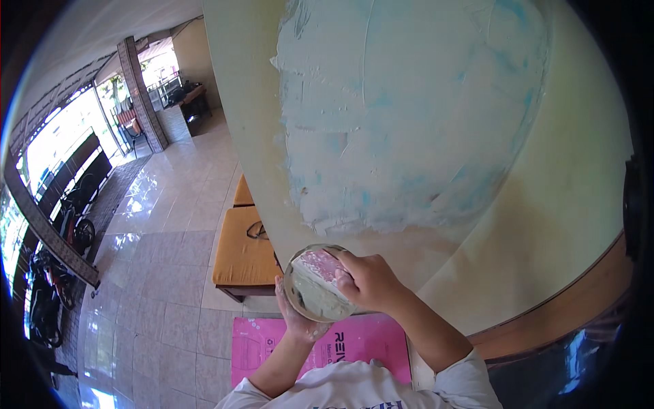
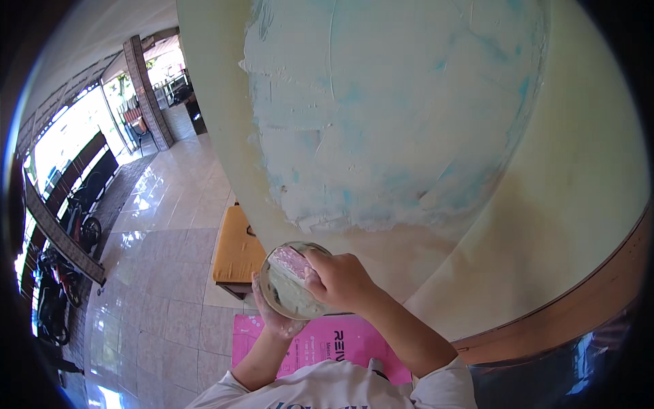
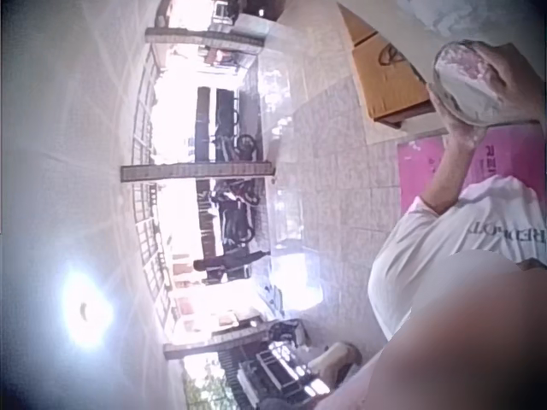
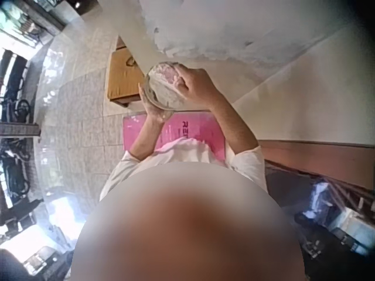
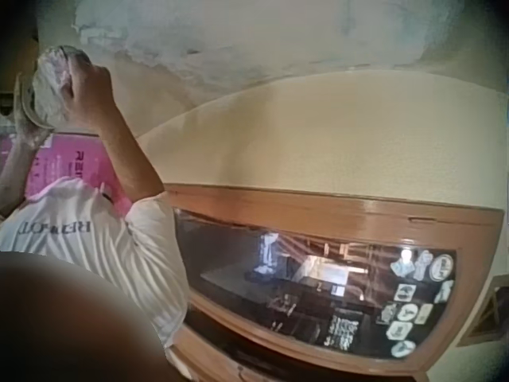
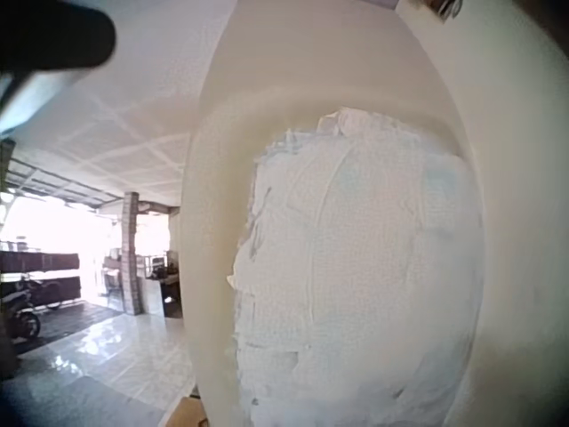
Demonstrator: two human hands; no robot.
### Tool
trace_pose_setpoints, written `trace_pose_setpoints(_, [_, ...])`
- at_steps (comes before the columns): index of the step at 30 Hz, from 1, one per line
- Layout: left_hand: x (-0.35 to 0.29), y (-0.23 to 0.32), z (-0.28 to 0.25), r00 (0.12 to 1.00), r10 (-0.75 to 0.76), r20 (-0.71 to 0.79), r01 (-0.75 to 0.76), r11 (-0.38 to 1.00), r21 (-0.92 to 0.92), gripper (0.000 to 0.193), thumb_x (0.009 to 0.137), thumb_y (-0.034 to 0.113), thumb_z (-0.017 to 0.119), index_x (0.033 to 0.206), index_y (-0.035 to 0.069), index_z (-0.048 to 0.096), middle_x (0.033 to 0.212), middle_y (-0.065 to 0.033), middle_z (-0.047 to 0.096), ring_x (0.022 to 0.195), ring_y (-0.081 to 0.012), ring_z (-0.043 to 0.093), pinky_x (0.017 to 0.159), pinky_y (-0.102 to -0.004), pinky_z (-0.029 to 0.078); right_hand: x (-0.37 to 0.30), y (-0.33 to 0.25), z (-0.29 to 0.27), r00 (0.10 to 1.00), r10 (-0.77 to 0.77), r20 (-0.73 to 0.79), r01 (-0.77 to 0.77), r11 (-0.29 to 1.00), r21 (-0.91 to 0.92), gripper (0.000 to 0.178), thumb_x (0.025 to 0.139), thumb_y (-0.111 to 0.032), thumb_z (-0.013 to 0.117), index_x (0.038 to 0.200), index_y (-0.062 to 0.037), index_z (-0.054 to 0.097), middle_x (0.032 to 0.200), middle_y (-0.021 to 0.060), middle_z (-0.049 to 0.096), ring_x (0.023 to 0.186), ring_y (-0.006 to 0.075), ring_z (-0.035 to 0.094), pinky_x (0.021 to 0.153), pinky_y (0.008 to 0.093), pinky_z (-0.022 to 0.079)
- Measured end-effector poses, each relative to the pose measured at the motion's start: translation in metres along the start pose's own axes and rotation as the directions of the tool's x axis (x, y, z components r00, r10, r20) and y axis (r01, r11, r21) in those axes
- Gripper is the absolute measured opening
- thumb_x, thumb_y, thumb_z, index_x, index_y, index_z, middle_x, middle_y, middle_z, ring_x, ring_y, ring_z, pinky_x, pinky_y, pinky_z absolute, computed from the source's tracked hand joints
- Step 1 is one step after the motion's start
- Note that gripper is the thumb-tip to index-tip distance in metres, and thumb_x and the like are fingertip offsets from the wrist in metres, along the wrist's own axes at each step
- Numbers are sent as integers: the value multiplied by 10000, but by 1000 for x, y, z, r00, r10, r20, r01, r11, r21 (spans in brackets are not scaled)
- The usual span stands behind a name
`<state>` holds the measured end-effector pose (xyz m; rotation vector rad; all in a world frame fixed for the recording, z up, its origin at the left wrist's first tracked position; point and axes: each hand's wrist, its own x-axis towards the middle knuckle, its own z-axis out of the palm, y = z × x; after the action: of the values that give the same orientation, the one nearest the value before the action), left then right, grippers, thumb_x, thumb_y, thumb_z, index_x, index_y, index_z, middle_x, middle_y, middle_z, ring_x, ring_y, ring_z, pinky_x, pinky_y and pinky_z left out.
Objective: The person applies a white plaster compound to a wall using a plastic scraper.
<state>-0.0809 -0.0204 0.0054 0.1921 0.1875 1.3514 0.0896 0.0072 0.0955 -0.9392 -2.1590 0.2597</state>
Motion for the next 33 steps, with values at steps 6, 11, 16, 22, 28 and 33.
trace_pose_setpoints(6, [2,-8,-3,999,-27,42,28,1000,-11,748,921,702,409,1443,169,462,1445,-100,494,1284,-338,510,1062,-511,436,-3,-3,-10,998,-54,-39,53,999,-4,315,774,-117,637,1071,-25,584,641,158,597,586,357,625,554,459,491])
trace_pose_setpoints(11, [-1,-24,6,999,-48,21,49,997,-61,733,914,696,424,1427,176,479,1427,-85,515,1272,-333,519,1052,-516,439,-17,6,-18,999,-37,-10,37,998,-50,303,775,-124,645,1054,-32,570,659,158,602,609,354,633,558,464,485])
trace_pose_setpoints(16, [7,-36,5,997,-78,26,79,995,-56,723,915,693,415,1425,185,483,1428,-75,513,1275,-330,517,1060,-518,430,-20,22,-19,999,9,52,-4,995,-95,276,785,-144,646,1021,-35,555,678,141,623,632,353,643,577,463,499])
trace_pose_setpoints(22, [14,-56,8,996,-80,47,85,989,-117,745,905,706,424,1440,189,467,1442,-75,496,1291,-327,502,1064,-528,422,-23,32,-37,998,14,63,-10,998,-64,291,794,-168,651,1032,-35,546,700,137,640,652,358,649,589,467,504])
trace_pose_setpoints(28, [10,-80,21,999,-21,27,23,999,-41,738,919,691,417,1458,188,446,1458,-71,478,1316,-325,475,1068,-520,419,-35,49,-54,1000,5,20,-5,1000,-5,278,790,-152,621,1034,-28,572,655,155,602,623,373,630,570,467,495])
trace_pose_setpoints(33, [24,-97,-1,995,91,-43,-93,995,-37,689,923,676,430,1424,207,491,1431,-77,516,1276,-335,523,1033,-546,455,-36,59,-58,998,-21,64,25,998,-51,289,783,-150,630,1034,-28,555,664,157,610,626,380,630,569,470,492])
